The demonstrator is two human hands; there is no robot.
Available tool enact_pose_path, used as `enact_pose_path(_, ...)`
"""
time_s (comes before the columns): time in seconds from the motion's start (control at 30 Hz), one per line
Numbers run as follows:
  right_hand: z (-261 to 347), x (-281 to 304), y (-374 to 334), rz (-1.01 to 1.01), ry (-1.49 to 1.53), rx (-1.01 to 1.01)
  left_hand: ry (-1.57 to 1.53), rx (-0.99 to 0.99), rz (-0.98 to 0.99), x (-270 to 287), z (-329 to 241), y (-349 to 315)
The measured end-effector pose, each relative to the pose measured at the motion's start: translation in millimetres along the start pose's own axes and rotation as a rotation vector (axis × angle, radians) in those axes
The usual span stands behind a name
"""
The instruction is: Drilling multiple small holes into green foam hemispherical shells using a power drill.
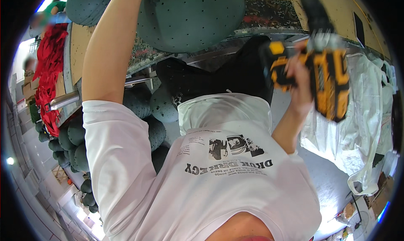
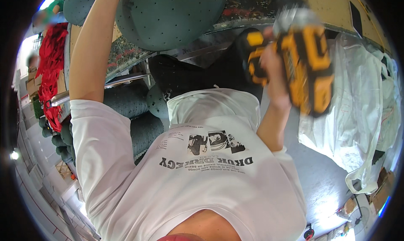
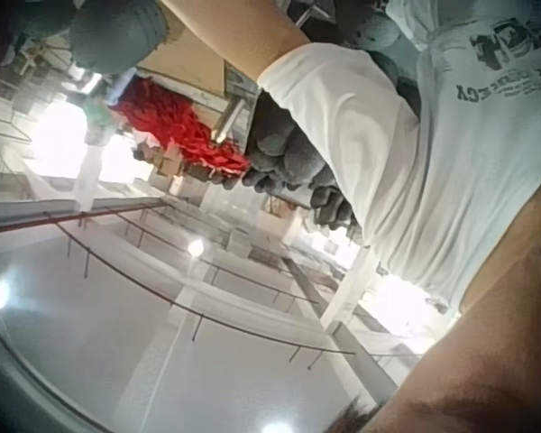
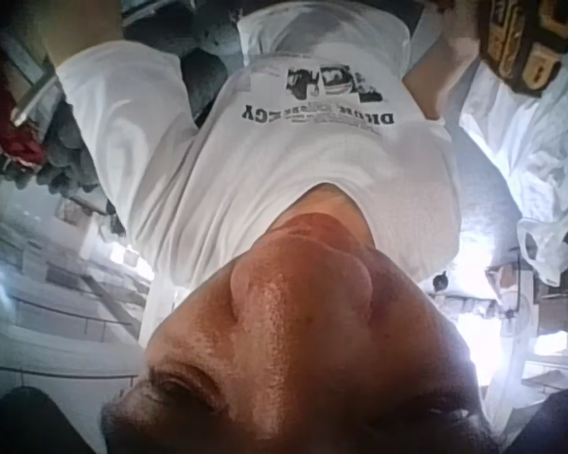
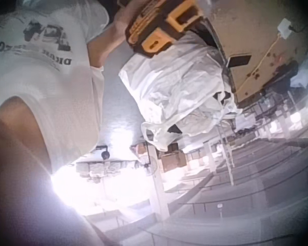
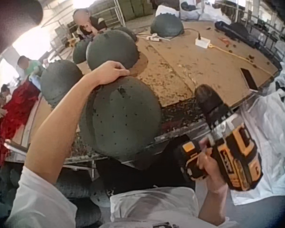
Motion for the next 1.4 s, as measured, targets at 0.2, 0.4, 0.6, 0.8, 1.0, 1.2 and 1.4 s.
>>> enact_pose_path(0.2,-19,-16,-112,-0.125,-0.267,-0.010,0.096,-0.103,0.014,-3,-6,15)
enact_pose_path(0.4,-28,-32,-127,0.193,-0.104,-0.261,0.021,-0.080,0.030,-3,-14,3)
enact_pose_path(0.6,-37,-31,-127,0.234,-0.342,-0.269,0.069,-0.047,0.025,-3,-7,6)
enact_pose_path(0.8,-44,-33,-129,0.177,-0.233,-0.376,0.070,-0.049,0.025,-3,-6,9)
enact_pose_path(1.0,-42,-35,-129,0.183,-0.279,-0.321,0.049,-0.059,0.021,-4,-6,11)
enact_pose_path(1.2,-33,-35,-132,0.190,-0.429,-0.154,0.035,-0.053,0.043,-5,-5,11)
enact_pose_path(1.4,-4,-41,-123,0.051,-0.525,-0.031,0.042,-0.049,0.036,-3,-6,13)
Point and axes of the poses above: each hand's wrist, its own y-axis towards the middle knuckle, its own x-axis out of the back of the hand, z = x × y, the point moved 3 cm from there along y, towards the middle knuckle, and after that the axes turned 4 degrees about -x, right-handed, at the moved point
